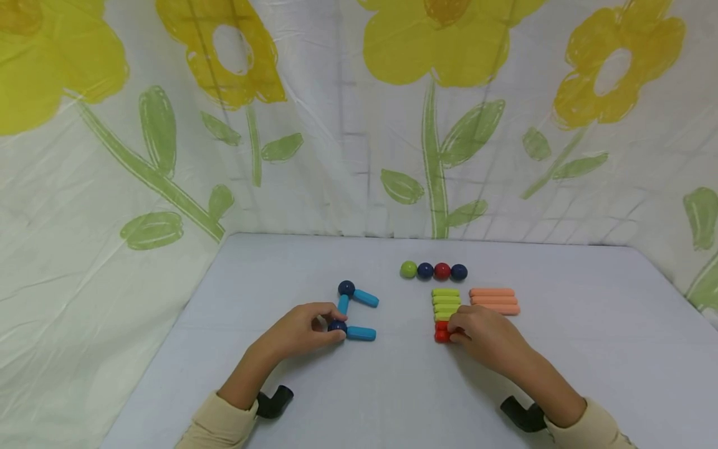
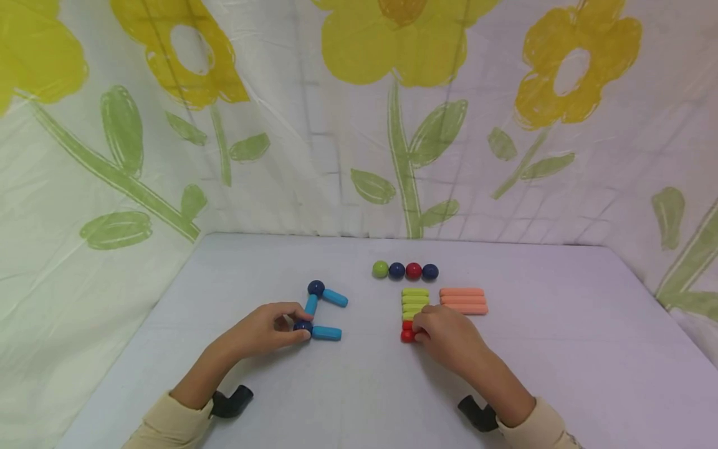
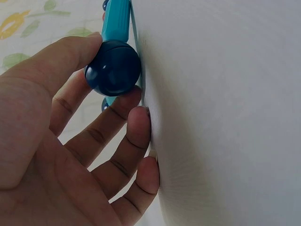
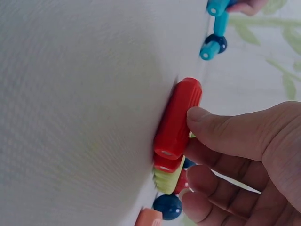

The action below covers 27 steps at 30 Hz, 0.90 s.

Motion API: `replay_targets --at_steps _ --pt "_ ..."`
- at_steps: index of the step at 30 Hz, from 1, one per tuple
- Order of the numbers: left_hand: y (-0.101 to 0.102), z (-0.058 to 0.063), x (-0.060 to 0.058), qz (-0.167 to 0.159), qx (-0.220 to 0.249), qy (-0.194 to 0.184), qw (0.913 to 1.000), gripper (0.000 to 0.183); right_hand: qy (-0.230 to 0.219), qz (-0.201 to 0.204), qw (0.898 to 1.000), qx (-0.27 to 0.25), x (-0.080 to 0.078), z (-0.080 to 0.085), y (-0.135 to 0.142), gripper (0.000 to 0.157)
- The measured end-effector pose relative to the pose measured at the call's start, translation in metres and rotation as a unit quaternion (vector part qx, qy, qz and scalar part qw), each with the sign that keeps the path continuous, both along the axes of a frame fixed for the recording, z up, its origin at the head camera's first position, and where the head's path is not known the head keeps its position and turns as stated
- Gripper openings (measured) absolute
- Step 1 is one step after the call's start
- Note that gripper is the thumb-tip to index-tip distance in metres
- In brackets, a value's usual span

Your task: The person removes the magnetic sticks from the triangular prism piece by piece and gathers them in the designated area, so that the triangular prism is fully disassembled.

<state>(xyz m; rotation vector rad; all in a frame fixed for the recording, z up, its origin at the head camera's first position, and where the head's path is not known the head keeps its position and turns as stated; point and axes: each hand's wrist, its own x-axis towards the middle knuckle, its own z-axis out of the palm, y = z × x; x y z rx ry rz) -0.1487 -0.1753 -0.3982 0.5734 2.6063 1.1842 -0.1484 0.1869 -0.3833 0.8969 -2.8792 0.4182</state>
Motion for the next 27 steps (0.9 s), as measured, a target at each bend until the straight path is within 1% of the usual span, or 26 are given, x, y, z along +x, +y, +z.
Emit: replay_targets --at_steps 5,9,11,14,17,20,22,27 --pt "0.0 -0.001 0.0 0.0 -0.001 0.0 1.0 0.021 -0.002 0.003 1.0 -0.011 -0.001 0.001 0.0 0.018" --pt "0.0 -0.002 -0.001 0.001 -0.002 -0.001 1.0 0.021 0.017 0.028 0.999 -0.03 -0.004 0.001 -0.006 0.018" --pt "0.0 -0.001 -0.001 0.002 -0.003 -0.001 1.0 0.021 0.031 0.04 0.998 -0.028 -0.005 0.001 -0.013 0.017" --pt "-0.001 -0.001 -0.001 0.001 -0.003 -0.001 1.0 0.021 0.024 0.06 0.998 -0.013 -0.008 0.003 -0.032 0.012" --pt "-0.001 -0.001 -0.001 0.0 -0.003 -0.001 1.0 0.022 -0.008 0.08 0.997 0.002 -0.01 0.007 -0.059 0.008" --pt "-0.002 0.0 -0.001 -0.003 0.0 0.001 1.0 0.022 -0.042 0.102 0.994 0.007 -0.012 0.01 -0.088 0.009" --pt "-0.002 0.0 -0.001 -0.008 0.005 0.003 1.0 0.022 -0.05 0.111 0.993 0.011 -0.013 0.01 -0.105 0.01" --pt "-0.003 -0.001 -0.002 -0.015 0.013 0.003 0.9998 0.021 -0.039 0.122 0.991 0.029 -0.017 0.007 -0.137 0.006"
